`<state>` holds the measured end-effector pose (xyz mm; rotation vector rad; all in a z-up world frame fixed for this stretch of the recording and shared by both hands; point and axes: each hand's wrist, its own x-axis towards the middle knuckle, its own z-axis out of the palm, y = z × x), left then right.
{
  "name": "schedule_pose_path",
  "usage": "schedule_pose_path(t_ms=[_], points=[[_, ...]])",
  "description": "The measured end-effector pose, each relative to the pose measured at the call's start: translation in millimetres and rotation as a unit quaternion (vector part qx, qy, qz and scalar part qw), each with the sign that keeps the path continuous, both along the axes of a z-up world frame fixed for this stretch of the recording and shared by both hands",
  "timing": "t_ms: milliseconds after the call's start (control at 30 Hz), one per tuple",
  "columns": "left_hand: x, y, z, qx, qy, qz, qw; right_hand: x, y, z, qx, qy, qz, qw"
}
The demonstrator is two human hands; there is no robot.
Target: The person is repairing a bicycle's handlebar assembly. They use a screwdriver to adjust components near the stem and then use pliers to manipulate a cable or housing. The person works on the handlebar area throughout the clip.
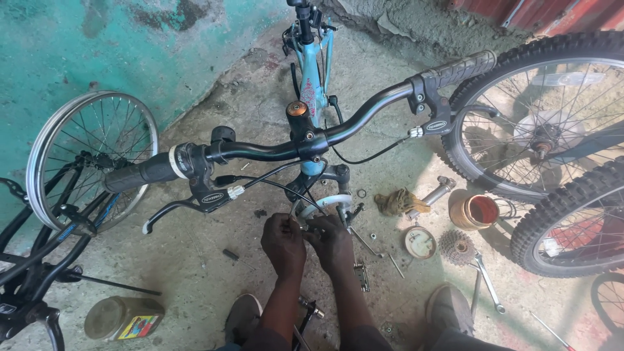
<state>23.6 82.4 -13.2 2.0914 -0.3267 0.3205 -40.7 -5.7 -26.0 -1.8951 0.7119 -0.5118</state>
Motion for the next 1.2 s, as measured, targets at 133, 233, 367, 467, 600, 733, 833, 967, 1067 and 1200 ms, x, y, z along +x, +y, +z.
schedule_pose_path(t_ms=[133,233,367,467,600,733,833,967,1067,1200], points=[[-4.8,-0.2,11.1,-0.012,0.017,0.003,1.000,0.1,2.7,-2.6,0.001,0.016,-0.008,1.000],[-1.4,2.3,3.5,0.007,0.007,-0.008,1.000,0.3,-2.8,2.5,-0.014,0.039,-0.020,0.999],[4.1,0.7,4.9,0.081,-0.003,-0.051,0.995,0.6,-4.2,1.8,-0.029,0.044,-0.070,0.996],[2.6,1.8,12.6,0.079,0.020,-0.070,0.994,0.7,-4.6,0.7,-0.033,-0.006,-0.066,0.997],[1.3,5.2,-7.3,0.001,0.013,-0.041,0.999,-3.8,-10.6,23.3,-0.036,-0.074,0.009,0.997],[-0.1,7.0,-9.9,-0.003,-0.006,-0.023,1.000,-4.4,-10.1,20.9,-0.001,-0.075,0.058,0.996],[-8.5,2.8,-4.4,0.069,-0.059,-0.014,0.996,-18.3,-12.1,21.4,0.053,-0.026,0.086,0.995],[-25.2,-1.4,9.8,0.145,-0.047,-0.106,0.983,-47.4,-36.1,46.1,0.172,0.143,0.203,0.953],[-28.4,-0.2,22.9,0.242,0.031,-0.188,0.952,-59.0,-67.3,-5.9,-0.051,0.194,0.410,0.890],[-41.4,-3.4,133.6,0.453,0.323,-0.298,0.776,-73.0,-33.9,160.6,0.067,0.426,0.297,0.852]])
